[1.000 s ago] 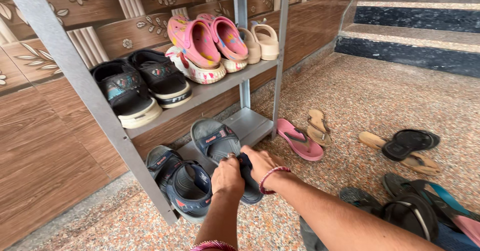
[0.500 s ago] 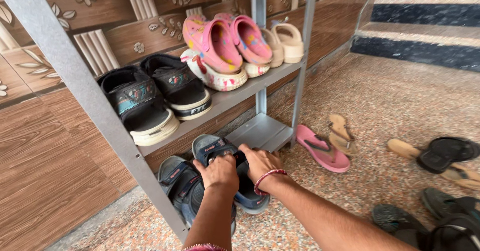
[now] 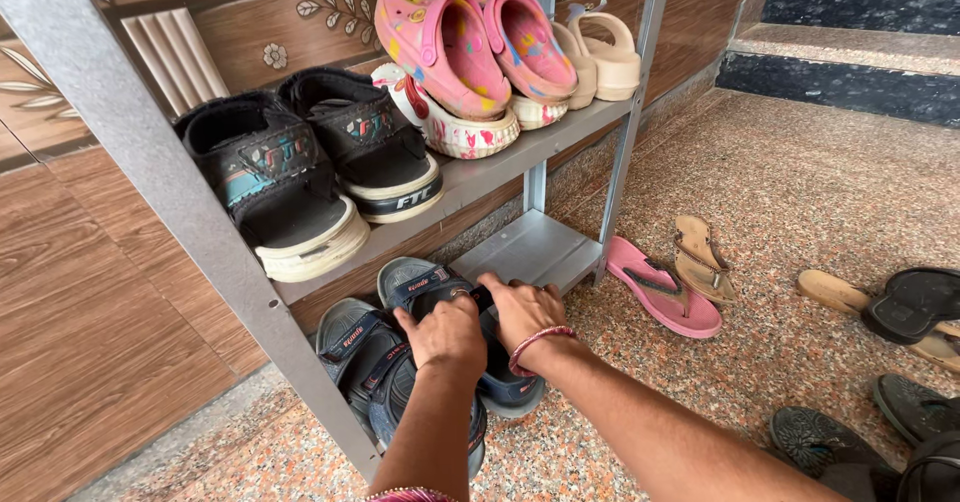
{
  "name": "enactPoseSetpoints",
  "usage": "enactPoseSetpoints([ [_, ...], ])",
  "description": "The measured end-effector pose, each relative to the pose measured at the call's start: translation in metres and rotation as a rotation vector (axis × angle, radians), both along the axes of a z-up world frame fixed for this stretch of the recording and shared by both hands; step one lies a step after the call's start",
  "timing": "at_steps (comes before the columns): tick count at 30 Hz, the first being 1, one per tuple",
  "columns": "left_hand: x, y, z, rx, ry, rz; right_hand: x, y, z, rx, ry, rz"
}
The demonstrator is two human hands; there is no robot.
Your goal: The person removes shoes from a metal shoe rack and rearranges them on the floor and back on the rack. The person handles pink clogs, black sneakers, and dark sandals, placing some on the floor and others on the rack.
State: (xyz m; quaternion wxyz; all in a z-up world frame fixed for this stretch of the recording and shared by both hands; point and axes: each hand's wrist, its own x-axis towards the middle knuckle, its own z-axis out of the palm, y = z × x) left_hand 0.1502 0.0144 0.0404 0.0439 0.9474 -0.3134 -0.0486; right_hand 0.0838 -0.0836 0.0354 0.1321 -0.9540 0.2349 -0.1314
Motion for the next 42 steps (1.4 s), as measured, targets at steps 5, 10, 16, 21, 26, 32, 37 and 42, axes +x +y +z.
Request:
enactPoseSetpoints([
  [5,-0.005,0.002,0.006,0.001,0.017,-0.018,0.001,-0.002,0.001,-0.011,0.026,0.018],
  [10,-0.004,0.008,0.011,0.007,0.017,0.023,0.005,0.004,-0.002,0.003,-0.070,0.019],
  [16,0.001,0.013,0.011,0.126,0.017,0.095,0.004,0.012,0.004,0.099,-0.085,0.026],
  [21,0.000,0.014,0.015,0.141,0.022,0.098,-0.003,0.011,0.013,0.210,-0.061,-0.010],
  [26,-0.014,0.013,0.027,0.109,-0.045,0.104,-0.011,0.007,0.018,0.260,-0.118,-0.025],
  [32,-0.036,0.003,0.038,0.018,-0.159,0.083,-0.027,-0.001,0.019,0.220,-0.193,-0.052],
  [37,-0.054,-0.016,0.046,-0.059,-0.262,0.043,-0.048,-0.016,0.030,0.234,-0.198,-0.065],
  [42,-0.078,-0.042,0.051,-0.077,-0.232,-0.008,-0.075,-0.038,0.033,0.235,-0.130,-0.157],
])
